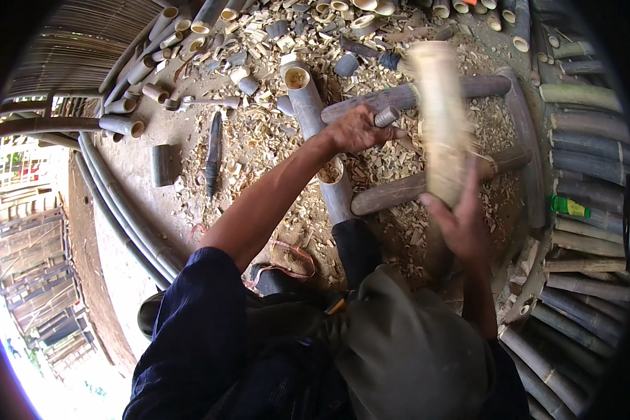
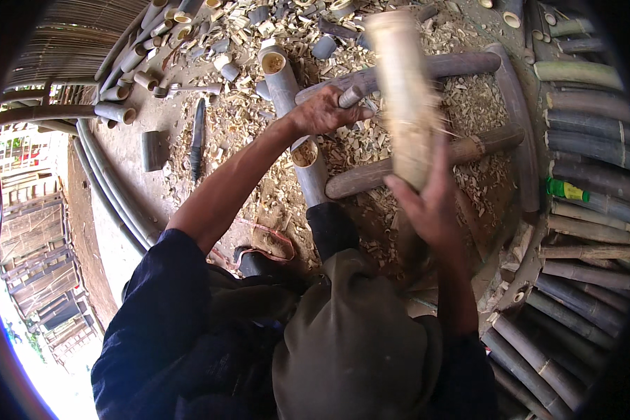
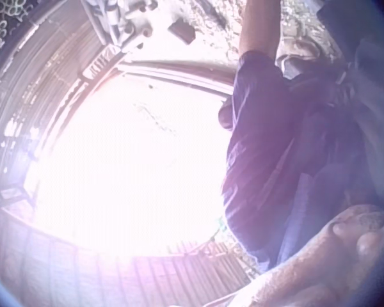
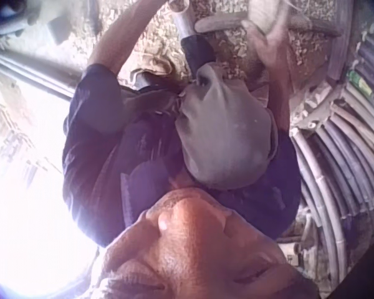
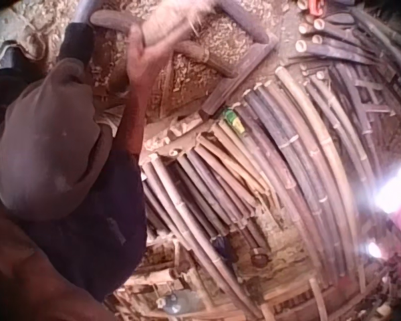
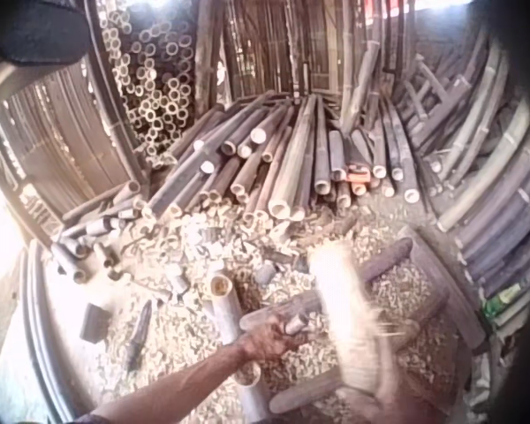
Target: The person carves and shapes bamboo poles using a large knife and a smaller tool to refine holes while sitting on a workshop floor.
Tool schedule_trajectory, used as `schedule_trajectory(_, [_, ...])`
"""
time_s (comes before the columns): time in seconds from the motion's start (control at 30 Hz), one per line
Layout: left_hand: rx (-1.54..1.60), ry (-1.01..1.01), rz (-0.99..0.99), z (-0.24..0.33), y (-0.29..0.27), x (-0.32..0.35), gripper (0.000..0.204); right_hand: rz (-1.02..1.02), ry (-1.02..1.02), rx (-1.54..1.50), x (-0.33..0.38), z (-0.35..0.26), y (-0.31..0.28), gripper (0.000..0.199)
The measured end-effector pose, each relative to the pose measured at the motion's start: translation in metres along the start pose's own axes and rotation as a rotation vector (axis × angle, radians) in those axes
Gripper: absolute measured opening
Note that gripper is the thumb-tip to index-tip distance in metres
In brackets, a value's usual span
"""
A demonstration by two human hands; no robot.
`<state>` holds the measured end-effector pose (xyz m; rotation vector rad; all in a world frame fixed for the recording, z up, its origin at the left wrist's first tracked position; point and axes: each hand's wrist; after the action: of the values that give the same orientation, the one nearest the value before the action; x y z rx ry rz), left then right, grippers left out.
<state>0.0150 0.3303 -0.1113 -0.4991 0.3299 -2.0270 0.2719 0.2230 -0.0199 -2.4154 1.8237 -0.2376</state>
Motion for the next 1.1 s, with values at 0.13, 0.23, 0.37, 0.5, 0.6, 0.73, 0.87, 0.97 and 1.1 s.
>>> schedule_trajectory(0.13, [0.189, 0.026, -0.013, 0.0, -0.007, 0.025, 0.02, -0.195, -0.114, 0.405, -0.025, -0.019, 0.006, 0.096])
schedule_trajectory(0.23, [0.097, -0.052, -0.06, 0.002, -0.018, 0.036, 0.019, -0.186, -0.201, 0.368, -0.028, -0.037, 0.01, 0.098])
schedule_trajectory(0.37, [0.308, 0.056, -0.052, 0.0, -0.017, 0.051, 0.04, -0.204, -0.131, 0.385, -0.026, -0.052, 0.033, 0.099])
schedule_trajectory(0.5, [0.403, 0.135, 0.002, -0.03, -0.025, 0.082, 0.048, -0.416, -0.067, 0.5, -0.041, -0.096, 0.039, 0.101])
schedule_trajectory(0.6, [0.236, -0.136, -0.107, -0.003, -0.029, 0.096, 0.043, -0.416, -0.134, 0.494, -0.037, -0.098, 0.045, 0.102])
schedule_trajectory(0.73, [0.06, 0.368, 0.245, -0.04, -0.013, 0.102, 0.054, -0.465, -0.14, 0.66, -0.04, -0.11, 0.069, 0.1])
schedule_trajectory(0.87, [0.009, 0.217, 0.81, 0.0, 0.047, 0.079, 0.042, -0.426, -0.098, 0.658, -0.041, -0.099, 0.058, 0.099])
schedule_trajectory(0.97, [-0.288, 0.007, 0.711, 0.004, 0.098, 0.092, 0.028, -0.396, -0.132, 0.533, -0.022, -0.095, 0.054, 0.096])
schedule_trajectory(1.1, [-0.416, -0.026, 0.579, 0.032, 0.108, 0.11, 0.04, -0.267, -0.142, 0.457, 0.015, -0.09, 0.031, 0.092])
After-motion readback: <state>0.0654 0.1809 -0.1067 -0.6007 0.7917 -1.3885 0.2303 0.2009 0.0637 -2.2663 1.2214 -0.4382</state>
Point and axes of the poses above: each hand's wrist, its own x-axis away from the middle knuckle, its own y-axis out of the palm, z = x × y, and after that the axes turned 9 degrees about -x, right-handed
